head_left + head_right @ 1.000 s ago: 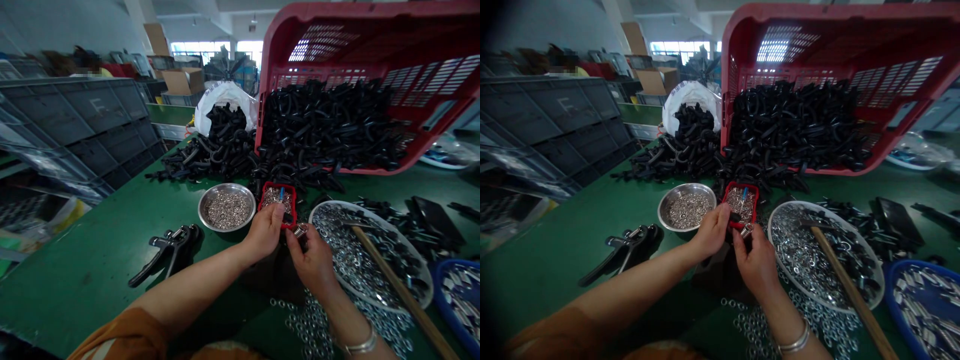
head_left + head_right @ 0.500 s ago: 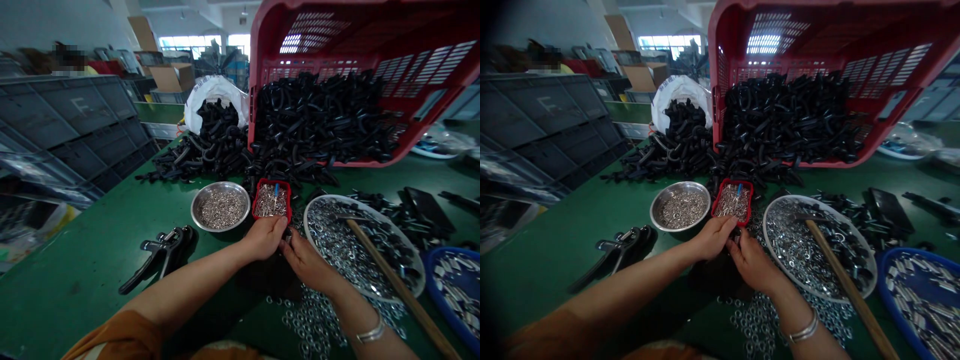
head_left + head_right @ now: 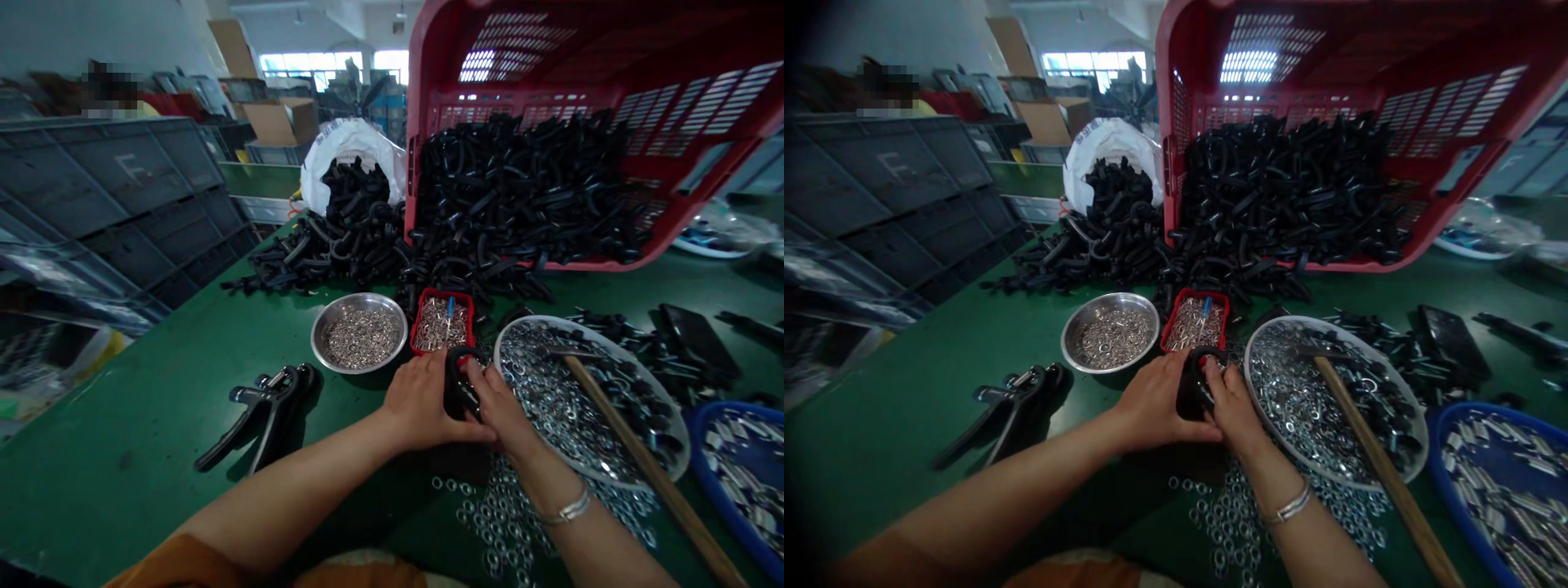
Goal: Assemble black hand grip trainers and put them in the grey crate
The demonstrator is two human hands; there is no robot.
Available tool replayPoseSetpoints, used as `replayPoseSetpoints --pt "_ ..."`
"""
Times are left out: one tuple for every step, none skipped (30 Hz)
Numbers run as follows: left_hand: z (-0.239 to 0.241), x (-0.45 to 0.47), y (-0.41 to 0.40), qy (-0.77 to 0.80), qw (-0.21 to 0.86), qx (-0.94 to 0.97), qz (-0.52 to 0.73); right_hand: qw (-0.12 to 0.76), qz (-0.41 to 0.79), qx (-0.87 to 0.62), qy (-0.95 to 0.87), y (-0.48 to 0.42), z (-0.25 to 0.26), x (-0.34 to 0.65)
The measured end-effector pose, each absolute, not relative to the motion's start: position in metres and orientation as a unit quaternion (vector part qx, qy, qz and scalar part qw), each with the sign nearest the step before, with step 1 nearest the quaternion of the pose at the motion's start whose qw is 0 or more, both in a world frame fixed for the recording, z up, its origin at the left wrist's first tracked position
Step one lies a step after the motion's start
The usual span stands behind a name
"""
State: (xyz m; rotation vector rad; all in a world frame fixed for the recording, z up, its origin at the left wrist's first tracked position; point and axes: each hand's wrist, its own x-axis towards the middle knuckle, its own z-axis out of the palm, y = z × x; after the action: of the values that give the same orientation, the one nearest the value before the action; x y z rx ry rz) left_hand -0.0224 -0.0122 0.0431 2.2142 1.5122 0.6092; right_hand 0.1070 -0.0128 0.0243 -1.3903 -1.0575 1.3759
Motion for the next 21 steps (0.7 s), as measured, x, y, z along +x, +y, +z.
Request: replayPoseSetpoints --pt "0.040 -0.021 -0.017 0.550 0.170 0.789 0.213 0.448 0.565 -0.559 -0.409 -0.015 0.023 0.105" --pt "0.037 -0.020 -0.020 0.564 0.148 0.785 0.211 0.448 0.577 -0.552 -0.402 -0.018 0.022 0.105" --pt "0.034 -0.020 -0.021 0.575 0.133 0.780 0.209 0.440 0.586 -0.544 -0.409 -0.019 0.021 0.106" --pt "0.031 -0.022 -0.022 0.581 0.125 0.777 0.205 0.420 0.588 -0.536 -0.437 -0.020 0.020 0.109" --pt "0.029 -0.024 -0.021 0.580 0.125 0.780 0.198 0.385 0.577 -0.532 -0.486 -0.018 0.020 0.114" --pt "0.028 -0.028 -0.019 0.573 0.127 0.787 0.188 0.340 0.541 -0.538 -0.550 -0.013 0.021 0.120" --pt "0.028 -0.032 -0.017 0.565 0.126 0.796 0.176 0.295 0.477 -0.551 -0.618 -0.007 0.025 0.128" --pt "0.028 -0.036 -0.014 0.553 0.123 0.808 0.163 0.253 0.385 -0.568 -0.682 0.003 0.029 0.135" --pt "0.028 -0.040 -0.012 0.537 0.118 0.822 0.148 0.210 0.274 -0.582 -0.736 0.014 0.035 0.140" --pt "0.028 -0.042 -0.009 0.518 0.111 0.838 0.132 0.169 0.163 -0.587 -0.774 0.026 0.041 0.143" --pt "0.028 -0.043 -0.007 0.498 0.104 0.853 0.117 0.123 0.074 -0.583 -0.800 0.039 0.046 0.143" --pt "0.027 -0.043 -0.006 0.478 0.096 0.867 0.104 0.079 0.017 -0.574 -0.815 0.051 0.051 0.141" --pt "0.026 -0.042 -0.005 0.461 0.091 0.878 0.092 0.037 -0.010 -0.565 -0.824 0.062 0.054 0.135" --pt "0.025 -0.041 -0.004 0.449 0.086 0.886 0.083 0.005 -0.019 -0.561 -0.828 0.073 0.055 0.128" --pt "0.024 -0.040 -0.004 0.441 0.081 0.890 0.077 -0.013 -0.018 -0.562 -0.827 0.081 0.056 0.121" --pt "0.024 -0.039 -0.004 0.436 0.076 0.894 0.074 -0.023 -0.014 -0.566 -0.824 0.089 0.055 0.114" --pt "0.026 -0.040 -0.004 0.430 0.073 0.897 0.073 -0.033 -0.014 -0.570 -0.821 0.094 0.053 0.107" --pt "0.029 -0.041 -0.003 0.422 0.074 0.900 0.075 -0.042 -0.014 -0.574 -0.818 0.099 0.052 0.103" --pt "0.033 -0.043 0.000 0.416 0.078 0.903 0.076 -0.048 -0.011 -0.575 -0.817 0.102 0.051 0.100" --pt "0.039 -0.044 0.004 0.421 0.083 0.900 0.078 -0.053 -0.006 -0.574 -0.817 0.104 0.051 0.099" --pt "0.045 -0.046 0.011 0.441 0.085 0.890 0.077 -0.055 0.000 -0.572 -0.819 0.105 0.051 0.099"
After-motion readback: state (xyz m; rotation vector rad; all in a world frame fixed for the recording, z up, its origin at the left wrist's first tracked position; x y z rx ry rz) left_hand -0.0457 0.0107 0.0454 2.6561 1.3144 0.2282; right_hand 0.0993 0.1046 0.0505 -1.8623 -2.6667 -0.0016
